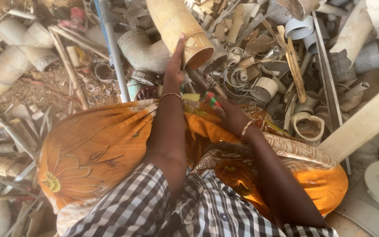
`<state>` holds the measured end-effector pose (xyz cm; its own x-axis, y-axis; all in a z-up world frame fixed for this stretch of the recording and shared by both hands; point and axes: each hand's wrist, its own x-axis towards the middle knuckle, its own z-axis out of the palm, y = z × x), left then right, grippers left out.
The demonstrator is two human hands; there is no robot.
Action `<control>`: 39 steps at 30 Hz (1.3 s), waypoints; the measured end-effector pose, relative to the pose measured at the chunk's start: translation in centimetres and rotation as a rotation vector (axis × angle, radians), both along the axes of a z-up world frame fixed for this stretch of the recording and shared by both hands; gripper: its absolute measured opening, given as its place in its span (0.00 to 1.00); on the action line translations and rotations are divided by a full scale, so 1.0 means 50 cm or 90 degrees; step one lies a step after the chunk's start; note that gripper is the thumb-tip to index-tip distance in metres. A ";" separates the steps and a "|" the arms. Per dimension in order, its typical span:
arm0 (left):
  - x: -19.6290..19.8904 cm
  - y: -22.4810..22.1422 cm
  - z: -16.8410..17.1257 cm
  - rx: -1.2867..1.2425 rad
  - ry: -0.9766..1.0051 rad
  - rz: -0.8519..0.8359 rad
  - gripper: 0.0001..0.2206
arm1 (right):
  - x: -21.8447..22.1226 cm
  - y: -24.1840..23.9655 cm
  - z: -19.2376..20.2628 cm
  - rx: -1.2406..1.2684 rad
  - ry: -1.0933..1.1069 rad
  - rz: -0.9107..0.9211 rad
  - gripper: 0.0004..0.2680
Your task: The person cleans the inner edge of a PVC elbow using a small tool to scrape away debris while sitting among a pile of plastic scrap.
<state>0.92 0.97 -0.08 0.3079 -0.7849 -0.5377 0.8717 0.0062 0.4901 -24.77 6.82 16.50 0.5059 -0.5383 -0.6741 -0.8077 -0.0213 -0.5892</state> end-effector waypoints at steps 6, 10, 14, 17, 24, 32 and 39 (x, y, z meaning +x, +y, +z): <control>0.002 -0.004 -0.004 0.027 0.018 -0.020 0.47 | 0.020 -0.005 0.027 -0.184 0.251 0.158 0.17; 0.002 0.008 -0.003 0.056 -0.013 -0.034 0.48 | 0.008 -0.014 0.069 -0.181 0.249 0.175 0.18; -0.001 0.002 0.017 0.033 -0.021 -0.018 0.48 | 0.013 -0.028 0.083 -0.317 0.260 0.148 0.16; -0.001 0.002 0.026 0.026 -0.026 -0.010 0.47 | -0.004 -0.051 0.058 -0.214 0.242 0.079 0.16; -0.002 0.003 0.025 0.017 -0.043 0.022 0.45 | -0.037 -0.070 -0.164 -0.236 0.159 0.128 0.27; -0.031 -0.019 0.013 0.006 -0.013 0.027 0.44 | -0.012 -0.066 -0.167 -0.180 0.185 0.087 0.29; -0.040 -0.028 -0.009 0.019 0.031 -0.022 0.46 | 0.016 -0.036 -0.139 -0.124 0.008 -0.011 0.26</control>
